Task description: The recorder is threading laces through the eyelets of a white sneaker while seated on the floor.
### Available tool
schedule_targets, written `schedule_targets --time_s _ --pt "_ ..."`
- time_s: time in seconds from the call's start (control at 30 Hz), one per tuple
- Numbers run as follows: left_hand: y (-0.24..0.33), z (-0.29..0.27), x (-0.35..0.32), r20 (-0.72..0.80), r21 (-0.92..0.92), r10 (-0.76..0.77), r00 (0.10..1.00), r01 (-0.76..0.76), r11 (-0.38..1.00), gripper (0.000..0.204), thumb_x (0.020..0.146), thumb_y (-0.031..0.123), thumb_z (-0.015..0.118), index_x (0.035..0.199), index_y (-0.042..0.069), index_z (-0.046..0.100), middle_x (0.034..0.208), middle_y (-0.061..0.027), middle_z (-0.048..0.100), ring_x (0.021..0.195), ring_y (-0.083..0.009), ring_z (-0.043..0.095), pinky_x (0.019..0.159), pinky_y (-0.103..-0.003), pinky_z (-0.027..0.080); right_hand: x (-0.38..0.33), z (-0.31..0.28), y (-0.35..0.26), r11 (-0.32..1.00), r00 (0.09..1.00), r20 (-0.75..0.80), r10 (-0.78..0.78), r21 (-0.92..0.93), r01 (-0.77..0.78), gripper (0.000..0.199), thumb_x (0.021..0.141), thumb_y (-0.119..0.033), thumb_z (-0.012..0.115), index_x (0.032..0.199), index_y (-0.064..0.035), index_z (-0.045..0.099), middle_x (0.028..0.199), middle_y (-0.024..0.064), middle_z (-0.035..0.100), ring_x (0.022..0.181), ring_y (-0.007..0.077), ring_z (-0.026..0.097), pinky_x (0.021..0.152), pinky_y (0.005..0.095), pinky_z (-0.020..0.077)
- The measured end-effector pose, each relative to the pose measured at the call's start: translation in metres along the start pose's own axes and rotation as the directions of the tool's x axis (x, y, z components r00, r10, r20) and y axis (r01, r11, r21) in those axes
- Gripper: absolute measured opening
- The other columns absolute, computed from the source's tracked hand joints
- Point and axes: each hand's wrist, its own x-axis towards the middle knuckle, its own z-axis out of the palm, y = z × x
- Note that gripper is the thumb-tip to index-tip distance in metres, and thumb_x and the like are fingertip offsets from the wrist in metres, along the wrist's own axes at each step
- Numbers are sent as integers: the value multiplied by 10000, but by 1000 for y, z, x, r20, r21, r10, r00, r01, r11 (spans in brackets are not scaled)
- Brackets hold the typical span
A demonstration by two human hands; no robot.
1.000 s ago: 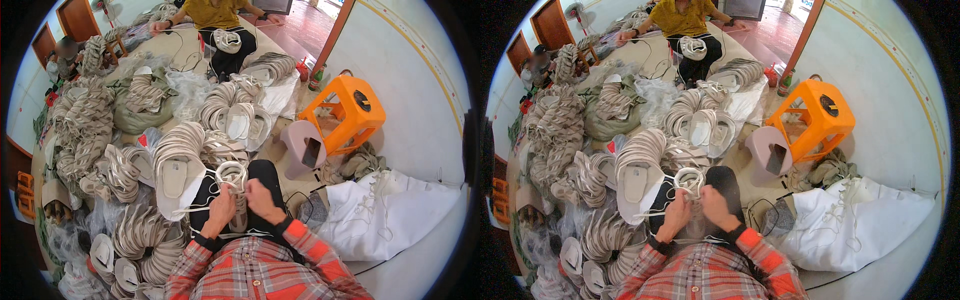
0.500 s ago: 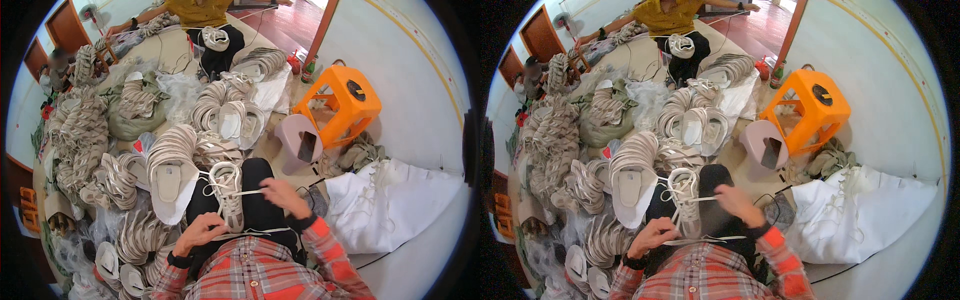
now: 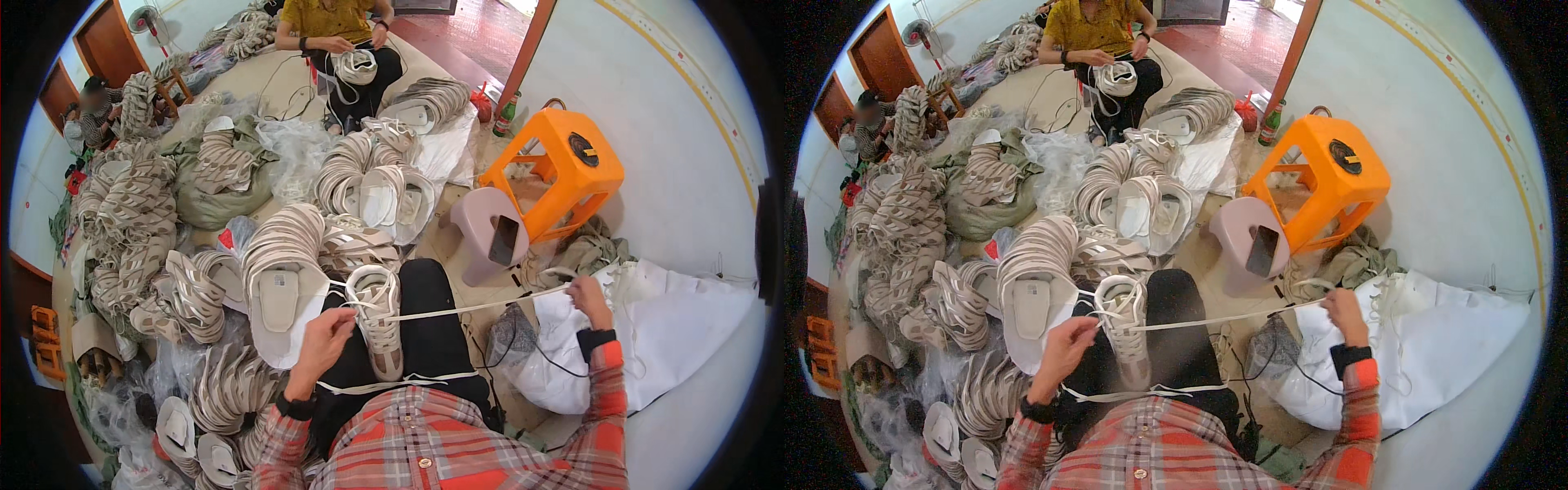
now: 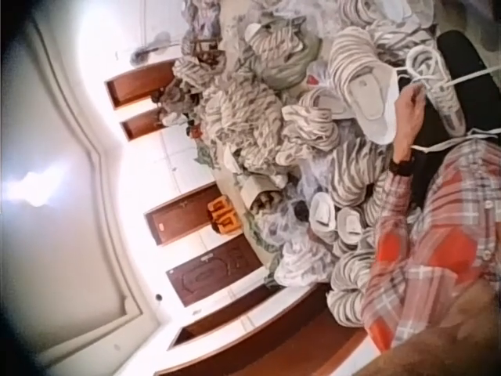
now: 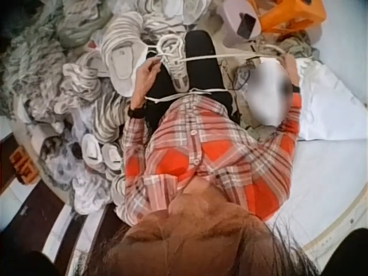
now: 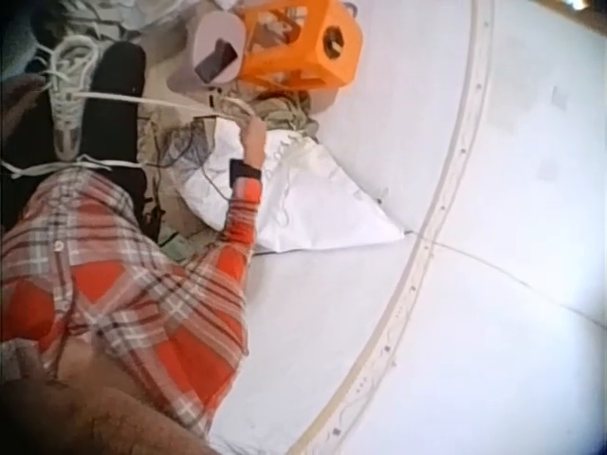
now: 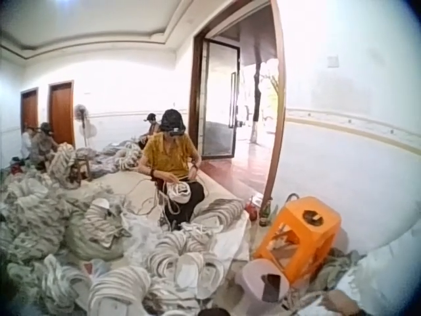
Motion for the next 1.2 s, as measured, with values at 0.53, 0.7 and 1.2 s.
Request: schedule_targets --time_s 0.53,0.7,1.2 --pt "1 71 -19 216 143 -73 974 43 989 234 874 152 481 1044 9 555 705 -150 617 647 -269 628 592 -336 494 -4 108 -184 591 959 -14 -282 785 186 204 790 -41 469 922 -29 624 871 57 626 637 132 546 544 254 450" --pt "-10 64 -1 56 170 -86 995 75 983 227 879 145 458 1070 28 496 622 -155 597 563 -296 602 556 -374 468 -22 143 -277 666 908 278 -313 746 1 182 808 -164 541 808 0 619 711 141 638 681 246 637 619 345 486" --pt "-6 58 2 100 420 -140 985 85 904 244 881 218 449 1083 83 464 641 -212 590 648 -402 587 595 -482 447 -31 156 -285 851 969 146 -202 515 100 172 819 -226 500 833 -87 600 753 181 622 725 370 600 643 457 464"
